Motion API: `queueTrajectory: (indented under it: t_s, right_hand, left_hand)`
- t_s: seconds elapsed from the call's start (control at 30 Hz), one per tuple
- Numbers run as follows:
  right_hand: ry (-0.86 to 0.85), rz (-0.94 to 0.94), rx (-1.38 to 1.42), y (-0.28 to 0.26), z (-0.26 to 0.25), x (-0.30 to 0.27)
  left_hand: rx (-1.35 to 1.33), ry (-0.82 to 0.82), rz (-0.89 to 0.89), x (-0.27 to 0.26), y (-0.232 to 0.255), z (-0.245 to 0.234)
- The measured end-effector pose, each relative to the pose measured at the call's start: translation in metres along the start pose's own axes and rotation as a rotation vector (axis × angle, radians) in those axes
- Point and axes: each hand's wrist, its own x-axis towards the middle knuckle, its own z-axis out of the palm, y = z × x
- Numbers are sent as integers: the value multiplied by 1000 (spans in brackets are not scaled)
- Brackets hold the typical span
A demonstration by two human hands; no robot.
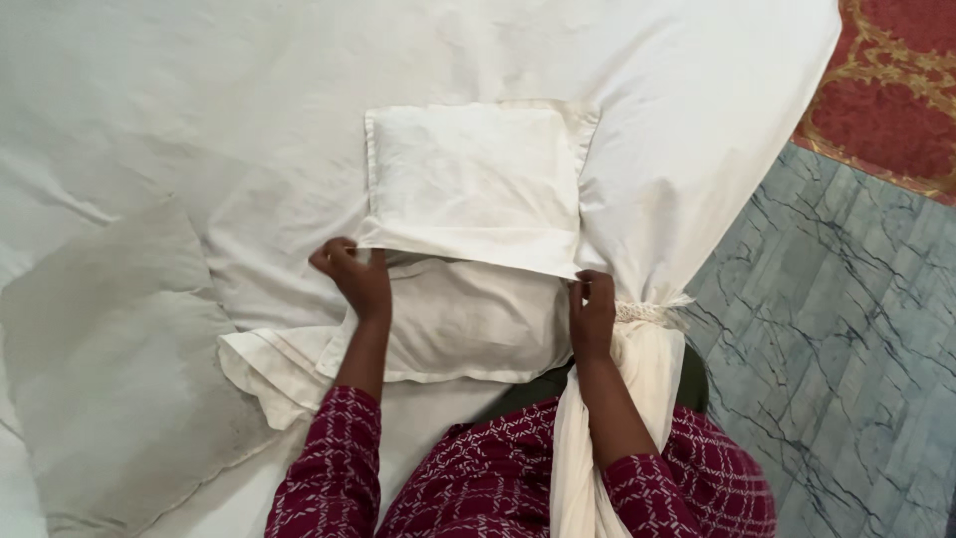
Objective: The person places a white pillowcase on a bed, smooths it out, and then inserts a pillow into it. They adjust the pillow and tuck the excess fabric to fit the pillowcase properly.
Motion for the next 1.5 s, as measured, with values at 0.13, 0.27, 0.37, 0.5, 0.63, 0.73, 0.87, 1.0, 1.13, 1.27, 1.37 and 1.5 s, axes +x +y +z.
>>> queueTrajectory:
  t_s: [0.13,0.27,0.37,0.5,0.63,0.73,0.87,1.0,1.13,1.27,1.37,1.5]
  right_hand:
    - [-18,65,12,6,1,0]
    - [-66,30,53,13,3,-3]
    - [-76,92,129,19,1,-6]
    - [-72,119,166,25,2,-4]
    - [-94,142,78,30,4,-6]
    - [-116,129,-32,29,3,-6]
    - [-197,190,-179,35,5,-10]
    - [-196,118,-303,52,16,-16]
    - [-178,65,-294,62,18,-16]
    - [-111,94,-257,62,21,-18]
    - [-131,203,-231,64,22,-18]
    - [-189,300,-199,73,23,-20]
  left_hand:
    - [-128,-29,-546,-25,-30,26]
    - [-502,-52,-753,-62,-56,40]
    - [-307,-109,-287,-77,-69,38]
    - [11,-195,310,-67,-74,41]
    - [107,-393,457,-36,-70,40]
    - [117,-775,167,-9,-71,33]
    - [200,-487,557,8,-87,9]
    - [279,-474,513,4,-103,-16]
    - [443,-525,571,12,-109,-13]
    - [507,-487,618,13,-91,-9]
    - [488,-403,543,15,-89,-5]
    - [551,-415,370,10,-93,11]
